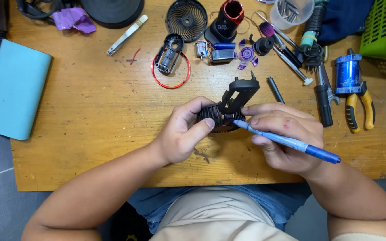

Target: A person uses a blue marker to mark or color the fins of a small black plastic fan housing on a cluttered workbench.

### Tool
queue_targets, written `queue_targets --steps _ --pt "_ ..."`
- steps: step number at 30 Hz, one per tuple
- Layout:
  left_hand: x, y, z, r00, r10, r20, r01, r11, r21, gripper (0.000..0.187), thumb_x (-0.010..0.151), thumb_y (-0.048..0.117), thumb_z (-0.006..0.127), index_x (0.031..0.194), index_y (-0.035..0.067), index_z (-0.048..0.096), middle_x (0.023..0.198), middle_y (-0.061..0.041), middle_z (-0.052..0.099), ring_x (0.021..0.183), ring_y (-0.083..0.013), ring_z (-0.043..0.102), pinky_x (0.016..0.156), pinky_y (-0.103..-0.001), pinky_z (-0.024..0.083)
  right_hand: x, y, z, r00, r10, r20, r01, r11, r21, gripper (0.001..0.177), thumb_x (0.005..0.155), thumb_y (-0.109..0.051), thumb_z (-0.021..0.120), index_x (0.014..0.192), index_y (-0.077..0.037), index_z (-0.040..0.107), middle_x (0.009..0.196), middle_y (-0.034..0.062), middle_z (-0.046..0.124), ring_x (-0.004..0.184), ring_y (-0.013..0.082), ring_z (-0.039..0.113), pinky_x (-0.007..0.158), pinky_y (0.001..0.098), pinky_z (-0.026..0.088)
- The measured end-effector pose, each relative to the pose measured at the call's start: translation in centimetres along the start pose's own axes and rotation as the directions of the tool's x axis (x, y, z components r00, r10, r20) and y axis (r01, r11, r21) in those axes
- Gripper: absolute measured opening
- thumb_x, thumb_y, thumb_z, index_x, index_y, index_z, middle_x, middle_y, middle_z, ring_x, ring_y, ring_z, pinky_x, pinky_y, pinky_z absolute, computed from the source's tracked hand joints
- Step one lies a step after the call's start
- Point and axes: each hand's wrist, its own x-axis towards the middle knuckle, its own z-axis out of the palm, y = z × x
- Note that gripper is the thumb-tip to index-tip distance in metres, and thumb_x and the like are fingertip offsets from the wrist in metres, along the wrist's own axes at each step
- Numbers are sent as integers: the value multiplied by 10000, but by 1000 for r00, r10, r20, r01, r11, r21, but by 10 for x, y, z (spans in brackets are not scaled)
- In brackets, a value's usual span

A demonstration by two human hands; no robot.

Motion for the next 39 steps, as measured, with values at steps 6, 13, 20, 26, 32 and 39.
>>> queue_targets --steps 6,13,20,26,32,39 --pt "4 -4 2 1000 -5 3 6 999 -49 230 1137 178 638 1301 38 718 1186 -53 765 1095 -168 683 1006 -333 566 -1 4 3 1000 6 -25 -6 1000 -2 241 1108 -164 664 1111 70 719 1003 206 791 1048 460 889 947 488 781" --pt "8 -10 -2 999 -24 26 27 992 -120 255 1131 211 646 1314 49 717 1181 -35 744 1104 -169 674 1015 -342 564 -11 10 1 992 118 -38 -113 988 108 224 1101 -121 683 1178 88 700 1157 320 803 1139 458 878 1045 500 771" --pt "13 -17 1 998 58 4 -57 987 -149 246 1100 158 627 1278 29 737 1019 -46 719 974 -131 638 861 -290 536 -6 13 4 988 135 -71 -120 976 183 260 1131 -187 665 1153 69 707 1106 304 821 1056 438 884 932 497 737" --pt "14 -10 3 997 76 -14 -77 980 -185 241 1071 132 629 1232 6 755 857 -49 698 867 -102 624 723 -248 513 -2 11 6 985 107 -132 -80 978 191 266 1126 -214 690 1091 46 732 1028 281 853 925 390 891 819 482 711" --pt "15 -17 -1 997 71 -30 -75 976 -204 237 1069 143 644 1228 3 750 882 -44 700 884 -103 615 732 -243 509 -3 15 6 985 115 -125 -87 974 208 247 1118 -201 696 1092 41 738 1033 278 853 971 411 894 842 492 715" --pt "13 -25 -3 997 64 -34 -70 970 -233 264 1066 147 651 1235 -25 760 877 -101 764 869 -127 665 731 -266 566 0 12 9 985 88 -148 -57 978 199 254 1099 -194 722 1082 59 746 1010 275 846 1020 454 896 868 513 721"
